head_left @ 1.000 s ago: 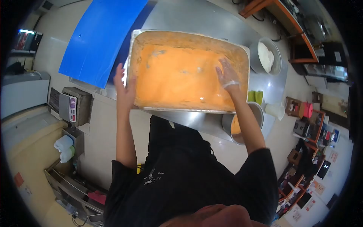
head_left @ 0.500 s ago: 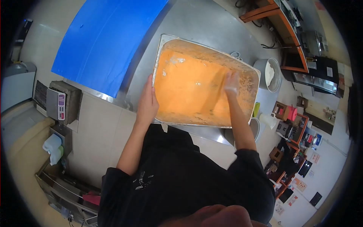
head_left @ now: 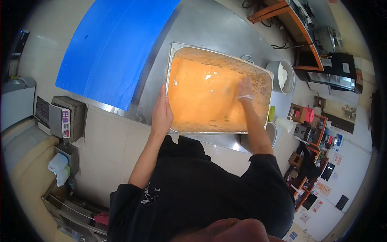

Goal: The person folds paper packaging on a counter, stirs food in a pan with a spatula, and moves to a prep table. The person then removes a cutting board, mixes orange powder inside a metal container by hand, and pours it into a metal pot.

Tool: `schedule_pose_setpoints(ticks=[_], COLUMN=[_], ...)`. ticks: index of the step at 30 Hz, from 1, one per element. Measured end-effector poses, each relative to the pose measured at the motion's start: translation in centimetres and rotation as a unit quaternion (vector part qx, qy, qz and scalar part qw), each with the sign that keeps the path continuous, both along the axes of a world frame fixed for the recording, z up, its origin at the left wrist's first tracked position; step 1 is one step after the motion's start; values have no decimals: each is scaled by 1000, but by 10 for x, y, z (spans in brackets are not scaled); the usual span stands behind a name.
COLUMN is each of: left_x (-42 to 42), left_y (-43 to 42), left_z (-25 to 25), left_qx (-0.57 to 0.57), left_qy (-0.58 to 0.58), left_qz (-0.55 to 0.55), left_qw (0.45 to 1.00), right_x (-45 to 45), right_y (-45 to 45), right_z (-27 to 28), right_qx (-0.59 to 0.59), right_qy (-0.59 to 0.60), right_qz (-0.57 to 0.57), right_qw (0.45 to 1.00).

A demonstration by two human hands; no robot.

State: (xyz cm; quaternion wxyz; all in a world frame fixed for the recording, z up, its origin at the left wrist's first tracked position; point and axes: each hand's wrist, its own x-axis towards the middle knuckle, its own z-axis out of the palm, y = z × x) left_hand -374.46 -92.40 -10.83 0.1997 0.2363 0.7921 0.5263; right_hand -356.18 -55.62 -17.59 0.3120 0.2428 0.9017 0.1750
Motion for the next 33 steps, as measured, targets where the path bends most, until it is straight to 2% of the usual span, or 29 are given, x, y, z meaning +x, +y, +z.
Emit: schedule_pose_setpoints(ticks=[2,4,5,8,9,10,11,12,13,14,16,17,19,20,22,23,24,26,27,28,30,32,33], left_x=[2,1,2,3,1,0,0,-2,-5,-7,-11,-15,-22,-22,-19,-20,-18,0,15,28,45,67,79], left_y=[1,2,2,2,3,2,1,1,2,2,3,4,7,9,6,4,-4,-4,-1,6,24,52,75], left_z=[0,0,0,1,1,-2,-8,-12,-10,-6,4,2,-7,-10,-30,-39,-40,-1,24,46,69,94,109], left_qx=[-8,-7,-2,15,21,26,32,38,46,52,41,38,33,36,120,162,156,221,252,261,257,232,218], left_qy=[12,17,15,6,3,26,50,74,42,9,-46,-71,-119,-164,-231,-260,-253,-283,-302,-269,-235,-172,-164], left_qz=[5,10,13,10,11,13,15,19,28,33,50,43,33,47,85,107,117,153,169,157,50,-63,-122], left_qw=[1000,1000,1000,1000,1000,999,998,996,998,998,997,996,992,985,962,946,948,920,904,913,936,955,954], right_x=[50,34,26,24,37,60,77,71,61,95,111,110,116,135,134,128,122,144,157,170,193,253,278], right_y=[21,-18,-42,-77,-74,-69,-65,-66,-67,-36,-23,-18,-3,15,18,23,20,38,57,75,84,121,129], right_z=[-30,-11,-3,1,1,-1,0,38,81,74,96,116,117,83,87,101,120,128,138,154,247,319,351], right_qx=[-58,-57,-56,-186,-236,-281,-319,-238,-149,122,249,116,-7,10,-4,-37,-70,-9,-37,-59,-100,-12,9], right_qy=[207,-62,-198,-305,-169,-29,114,212,307,75,-75,35,157,168,250,320,385,534,620,700,729,682,693], right_qz=[-143,-61,-19,155,113,68,23,-78,-177,27,20,-182,-346,-323,-354,-404,-454,-294,-302,-302,-302,-319,-304], right_qw=[966,995,979,921,950,957,941,945,923,989,965,976,925,931,901,856,800,792,724,645,606,658,654])
